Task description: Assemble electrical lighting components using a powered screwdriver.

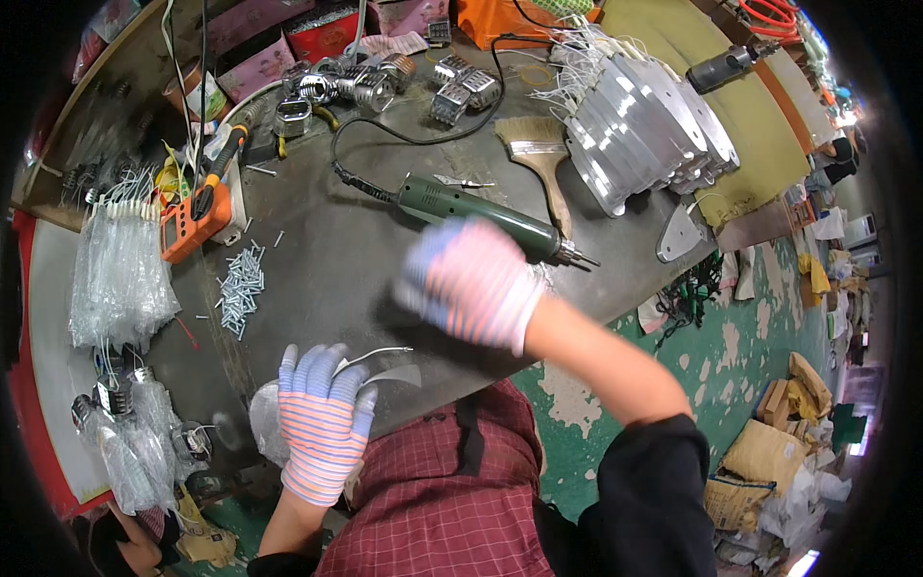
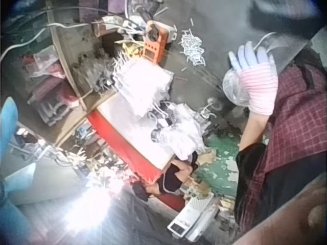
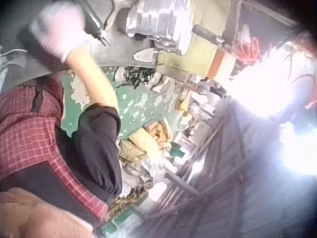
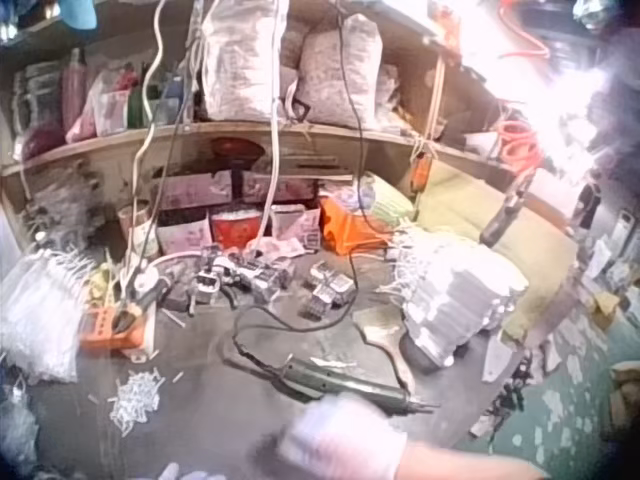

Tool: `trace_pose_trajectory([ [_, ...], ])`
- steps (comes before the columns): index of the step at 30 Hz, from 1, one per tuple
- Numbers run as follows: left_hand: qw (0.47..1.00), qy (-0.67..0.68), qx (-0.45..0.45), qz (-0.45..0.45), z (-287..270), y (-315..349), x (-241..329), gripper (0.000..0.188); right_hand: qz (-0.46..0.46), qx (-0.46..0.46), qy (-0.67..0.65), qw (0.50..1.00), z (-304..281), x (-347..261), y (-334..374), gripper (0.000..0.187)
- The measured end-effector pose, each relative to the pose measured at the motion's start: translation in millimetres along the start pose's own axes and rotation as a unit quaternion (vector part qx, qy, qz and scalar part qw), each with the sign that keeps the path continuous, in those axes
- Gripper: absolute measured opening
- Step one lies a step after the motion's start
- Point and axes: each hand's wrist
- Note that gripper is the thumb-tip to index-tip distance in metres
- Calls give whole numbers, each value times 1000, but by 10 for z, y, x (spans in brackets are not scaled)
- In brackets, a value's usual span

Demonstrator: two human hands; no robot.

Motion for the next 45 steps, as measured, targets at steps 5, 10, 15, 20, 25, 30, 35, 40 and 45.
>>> trace_pose_trajectory([
  [5, 1000, -15, 12, 4, 144, -117, 27, 22, 40, -33, 238, 970, 217, 837, -736, 51],
  [10, 1000, 12, 19, 11, 160, -150, 110, 20, 73, -54, 294, 952, 415, 1302, -815, 49],
  [15, 997, 36, 64, -19, 192, -134, 82, 15, 269, -36, -124, 954, -267, 278, -568, 43],
  [20, 994, 50, 91, -28, 236, -166, 87, 10, 221, -94, -94, 966, -247, -354, 392, 59],
  [25, 992, 59, 103, -37, 251, -185, 86, 9, 227, -139, -183, 946, -281, -420, 698, 76],
  [30, 990, 49, 124, -44, 282, -169, 92, 9, 133, -240, -141, 951, -227, -333, 576, 79],
  [35, 991, 25, 130, -38, 319, -118, 94, 11, 74, -214, -148, 963, -120, -294, 580, 72],
  [40, 990, 23, 135, -32, 343, -88, 77, 13, 104, -111, -224, 963, -109, -410, 679, 62],
  [45, 989, 28, 146, -23, 340, -83, 59, 13, 90, -111, -183, 973, -39, -516, 621, 61],
])
Point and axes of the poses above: each hand's wrist, its own y-axis away from the middle knuckle, its own z-axis out of the palm, x = y × z, and after that the axes turned 12 degrees about x, right-handed
